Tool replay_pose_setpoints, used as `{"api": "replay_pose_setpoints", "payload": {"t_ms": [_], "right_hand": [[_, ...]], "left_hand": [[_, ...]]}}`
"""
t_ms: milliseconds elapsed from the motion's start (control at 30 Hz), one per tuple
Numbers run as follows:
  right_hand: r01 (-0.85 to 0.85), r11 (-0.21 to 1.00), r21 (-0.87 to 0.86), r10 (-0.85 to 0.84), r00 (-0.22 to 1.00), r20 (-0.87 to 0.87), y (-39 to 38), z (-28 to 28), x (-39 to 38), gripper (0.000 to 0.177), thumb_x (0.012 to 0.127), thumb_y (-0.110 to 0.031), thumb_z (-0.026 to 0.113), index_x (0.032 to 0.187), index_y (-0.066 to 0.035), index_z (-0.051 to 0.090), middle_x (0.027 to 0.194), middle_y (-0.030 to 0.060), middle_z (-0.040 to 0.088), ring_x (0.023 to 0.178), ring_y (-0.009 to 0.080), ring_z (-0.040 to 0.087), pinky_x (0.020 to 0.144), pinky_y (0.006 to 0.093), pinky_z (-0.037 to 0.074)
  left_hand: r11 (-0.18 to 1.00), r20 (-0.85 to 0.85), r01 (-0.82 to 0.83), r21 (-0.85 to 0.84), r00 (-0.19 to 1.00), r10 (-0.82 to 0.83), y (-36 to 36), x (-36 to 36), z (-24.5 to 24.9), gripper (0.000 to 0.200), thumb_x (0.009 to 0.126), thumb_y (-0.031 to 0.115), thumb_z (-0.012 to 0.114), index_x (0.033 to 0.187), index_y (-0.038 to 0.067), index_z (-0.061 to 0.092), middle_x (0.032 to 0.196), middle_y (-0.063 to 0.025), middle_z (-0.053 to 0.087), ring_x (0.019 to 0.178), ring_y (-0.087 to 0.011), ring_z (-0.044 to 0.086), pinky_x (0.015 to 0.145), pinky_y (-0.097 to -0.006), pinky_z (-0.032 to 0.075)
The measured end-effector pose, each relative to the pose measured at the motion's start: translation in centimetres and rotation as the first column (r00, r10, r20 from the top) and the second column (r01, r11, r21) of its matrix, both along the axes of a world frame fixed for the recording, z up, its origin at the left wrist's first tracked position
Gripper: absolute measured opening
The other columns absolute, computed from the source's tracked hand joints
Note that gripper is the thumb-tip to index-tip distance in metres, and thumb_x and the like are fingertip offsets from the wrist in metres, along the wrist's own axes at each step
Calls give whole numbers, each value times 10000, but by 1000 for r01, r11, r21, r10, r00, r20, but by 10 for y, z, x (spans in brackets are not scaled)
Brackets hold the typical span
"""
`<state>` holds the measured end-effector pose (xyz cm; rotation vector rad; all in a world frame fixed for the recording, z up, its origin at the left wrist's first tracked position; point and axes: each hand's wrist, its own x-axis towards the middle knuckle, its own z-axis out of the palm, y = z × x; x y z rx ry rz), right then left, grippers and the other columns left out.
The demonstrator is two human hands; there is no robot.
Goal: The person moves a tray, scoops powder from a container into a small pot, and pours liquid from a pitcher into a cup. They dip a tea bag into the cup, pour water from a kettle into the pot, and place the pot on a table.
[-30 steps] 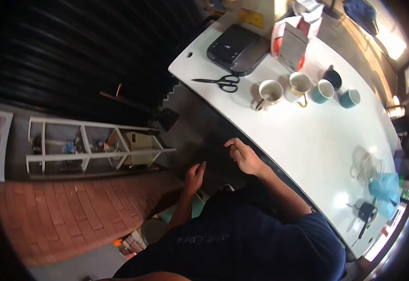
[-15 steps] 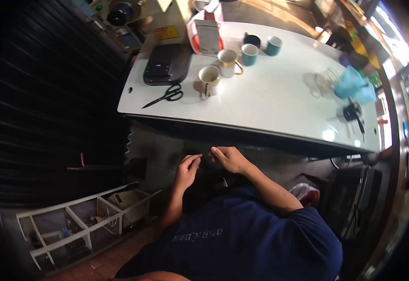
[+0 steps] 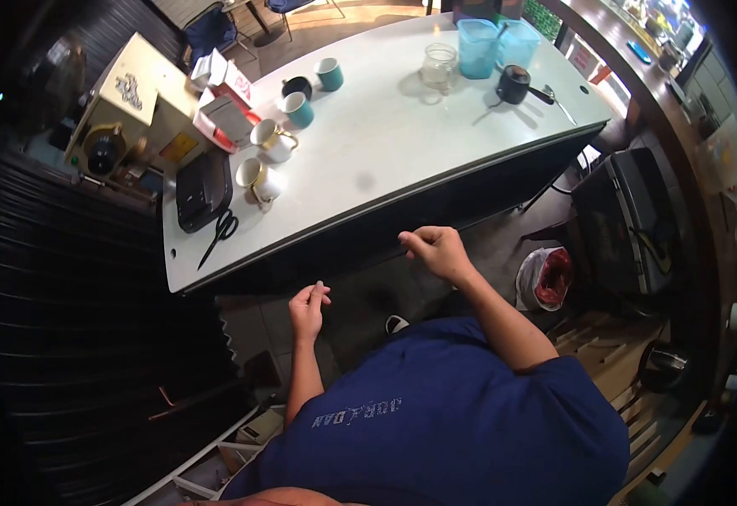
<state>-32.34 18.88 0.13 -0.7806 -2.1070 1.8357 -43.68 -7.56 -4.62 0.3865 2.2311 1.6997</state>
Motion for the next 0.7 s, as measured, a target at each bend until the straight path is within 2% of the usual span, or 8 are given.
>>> {"api": "replay_pose_setpoints", "payload": {"t_ms": [133, 167, 267, 300, 433, 567, 633, 700], "right_hand": [[35, 996, -77, -44, 991, -123, 52, -12, 20, 251, 894, -210, 582, 854, 18, 678, 688, 45, 658, 617, 59, 554, 619, 205, 446], [9, 996, -87, -18, 995, -98, 67, -14, 28, 226, 911, -163, 549, 937, 34, 657, 766, 65, 668, 693, 80, 585, 686, 212, 463], [29, 978, -209, -76, 973, -218, 111, -29, 54, 218, 913, -140, 545, 1007, 36, 635, 828, 69, 671, 776, 90, 598, 713, 221, 466], [16, 971, -237, -63, 979, -191, 127, -26, 66, 226, 914, -120, 542, 1066, 31, 613, 876, 73, 669, 834, 98, 600, 733, 225, 469], [145, 977, -158, -165, 979, -121, 192, -36, 117, 174, 865, -117, 614, 947, 28, 663, 796, 75, 676, 753, 104, 623, 700, 219, 471], [308, 947, -94, -316, 946, -74, 249, -39, 154, 178, 814, -171, 684, 780, 2, 659, 671, 30, 638, 624, 67, 580, 582, 202, 443], [360, 930, -74, -364, 929, -68, 273, -44, 164, 196, 817, -184, 684, 761, 0, 650, 633, 3, 613, 589, 42, 534, 538, 192, 397], [385, 919, -84, -390, 920, -51, 290, -41, 170, 200, 828, -191, 674, 783, 3, 657, 640, -1, 620, 594, 35, 531, 548, 188, 392]], "left_hand": [[999, -56, 23, 33, 998, -21, 53, -3, 10, 283, 922, 211, 546, 825, -32, 655, 649, -23, 598, 628, -77, 540, 631, -226, 434], [998, 6, 22, 63, 1000, -23, 69, 0, 13, 271, 927, 200, 534, 881, -41, 649, 683, -32, 606, 650, -79, 538, 638, -230, 442], [1000, 15, 11, 30, 1000, -11, 118, 11, 5, 266, 931, 192, 525, 921, -46, 642, 695, -31, 605, 653, -78, 527, 633, -225, 437], [1000, 22, -10, 25, 1000, 9, 141, 21, 11, 240, 916, 181, 554, 876, -37, 647, 689, -24, 600, 638, -70, 513, 631, -216, 428], [1000, 110, 20, 16, 994, -22, 214, 43, 15, 180, 855, 151, 646, 748, 7, 632, 646, 1, 575, 607, -43, 486, 586, -190, 372], [996, 91, 91, -6, 992, -90, 267, 51, 25, 196, 851, 150, 651, 709, 20, 613, 611, 7, 549, 584, -41, 470, 581, -189, 358], [993, 62, 113, -32, 992, -111, 283, 46, 27, 214, 868, 149, 628, 704, 13, 604, 603, 2, 538, 583, -48, 475, 600, -199, 378], [994, 42, 101, 39, 994, -103, 296, 46, 27, 206, 893, 144, 588, 763, -11, 626, 624, -2, 547, 600, -60, 490, 631, -211, 414]]}}
